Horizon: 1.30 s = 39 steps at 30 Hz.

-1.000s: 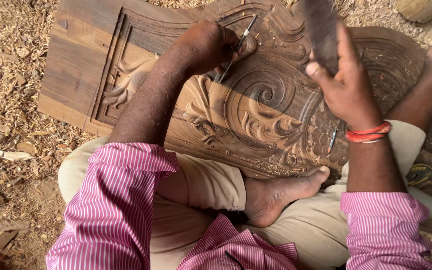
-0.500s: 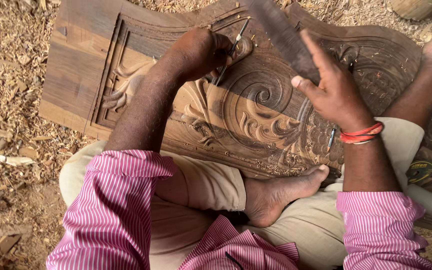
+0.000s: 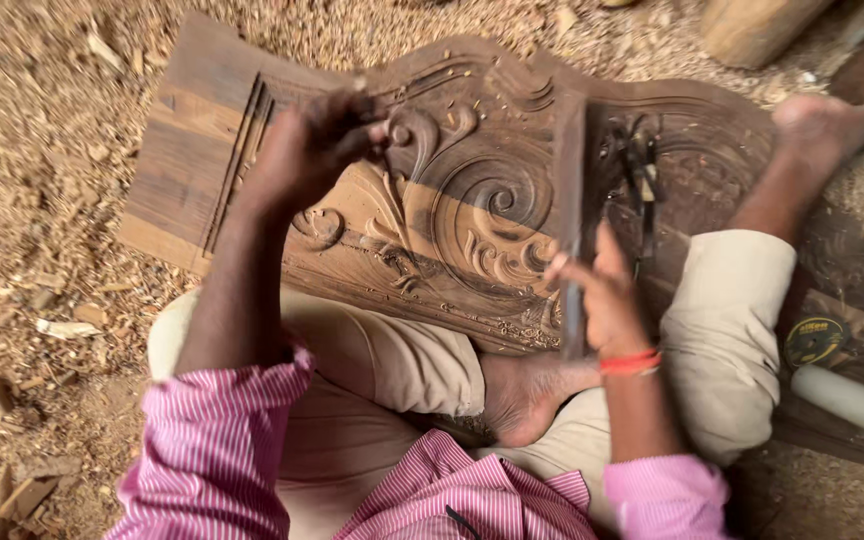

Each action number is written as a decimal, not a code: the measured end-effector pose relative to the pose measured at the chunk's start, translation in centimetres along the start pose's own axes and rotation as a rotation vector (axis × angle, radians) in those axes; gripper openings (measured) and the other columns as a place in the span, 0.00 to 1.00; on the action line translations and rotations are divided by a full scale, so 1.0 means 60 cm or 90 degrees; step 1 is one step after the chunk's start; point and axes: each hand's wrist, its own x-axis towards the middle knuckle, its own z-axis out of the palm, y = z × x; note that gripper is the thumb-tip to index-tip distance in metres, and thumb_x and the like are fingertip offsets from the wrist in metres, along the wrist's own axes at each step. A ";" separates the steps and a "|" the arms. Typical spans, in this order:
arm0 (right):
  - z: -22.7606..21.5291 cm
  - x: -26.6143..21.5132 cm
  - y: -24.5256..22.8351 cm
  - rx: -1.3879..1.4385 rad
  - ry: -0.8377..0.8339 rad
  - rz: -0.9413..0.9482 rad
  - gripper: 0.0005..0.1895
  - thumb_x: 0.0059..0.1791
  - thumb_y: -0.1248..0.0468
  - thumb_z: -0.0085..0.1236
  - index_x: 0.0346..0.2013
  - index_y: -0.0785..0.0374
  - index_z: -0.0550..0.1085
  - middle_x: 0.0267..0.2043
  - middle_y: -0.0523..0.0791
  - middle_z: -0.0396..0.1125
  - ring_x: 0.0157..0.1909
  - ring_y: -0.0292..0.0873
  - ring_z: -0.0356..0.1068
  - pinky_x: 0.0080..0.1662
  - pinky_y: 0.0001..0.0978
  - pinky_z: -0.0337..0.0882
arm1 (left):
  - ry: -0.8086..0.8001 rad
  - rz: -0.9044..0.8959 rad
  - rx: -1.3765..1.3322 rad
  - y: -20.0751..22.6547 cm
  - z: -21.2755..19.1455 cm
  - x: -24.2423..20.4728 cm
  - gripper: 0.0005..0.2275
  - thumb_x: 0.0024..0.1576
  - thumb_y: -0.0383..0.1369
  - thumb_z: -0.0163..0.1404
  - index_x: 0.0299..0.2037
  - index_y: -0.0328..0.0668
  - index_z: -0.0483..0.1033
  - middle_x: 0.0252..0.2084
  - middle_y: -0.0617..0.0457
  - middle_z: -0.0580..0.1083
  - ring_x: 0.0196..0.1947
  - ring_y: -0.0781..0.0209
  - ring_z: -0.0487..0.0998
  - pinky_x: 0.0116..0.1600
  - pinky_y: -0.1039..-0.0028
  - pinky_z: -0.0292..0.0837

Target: The person sits on the floor and carves a decorative wooden panel using a chisel and mallet. They apply glue to the wood, then use the chisel and mallet to shape the intricate patterns. The person occasionally adjusts their position and tools while working on the panel.

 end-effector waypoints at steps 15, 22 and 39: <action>-0.044 -0.055 0.111 0.179 0.000 0.203 0.20 0.50 0.67 0.57 0.57 0.65 0.68 0.47 0.49 0.73 0.47 0.45 0.74 0.46 0.36 0.76 | 0.031 -0.105 -0.027 0.038 0.071 -0.088 0.10 0.63 0.33 0.51 0.50 0.36 0.76 0.40 0.51 0.82 0.40 0.65 0.84 0.47 0.74 0.80; -0.038 -0.034 0.116 0.153 0.064 0.214 0.18 0.49 0.66 0.57 0.55 0.63 0.72 0.48 0.48 0.74 0.50 0.44 0.75 0.48 0.37 0.77 | 0.132 -0.137 -0.062 0.038 0.058 -0.067 0.13 0.64 0.34 0.47 0.54 0.34 0.71 0.42 0.47 0.81 0.35 0.61 0.86 0.42 0.69 0.80; 0.002 -0.121 0.100 0.149 0.136 0.043 0.09 0.47 0.69 0.61 0.41 0.68 0.75 0.34 0.50 0.74 0.34 0.44 0.75 0.39 0.36 0.76 | 0.149 -0.089 0.083 -0.006 0.052 -0.063 0.11 0.62 0.30 0.53 0.51 0.33 0.73 0.40 0.46 0.81 0.37 0.58 0.84 0.43 0.68 0.76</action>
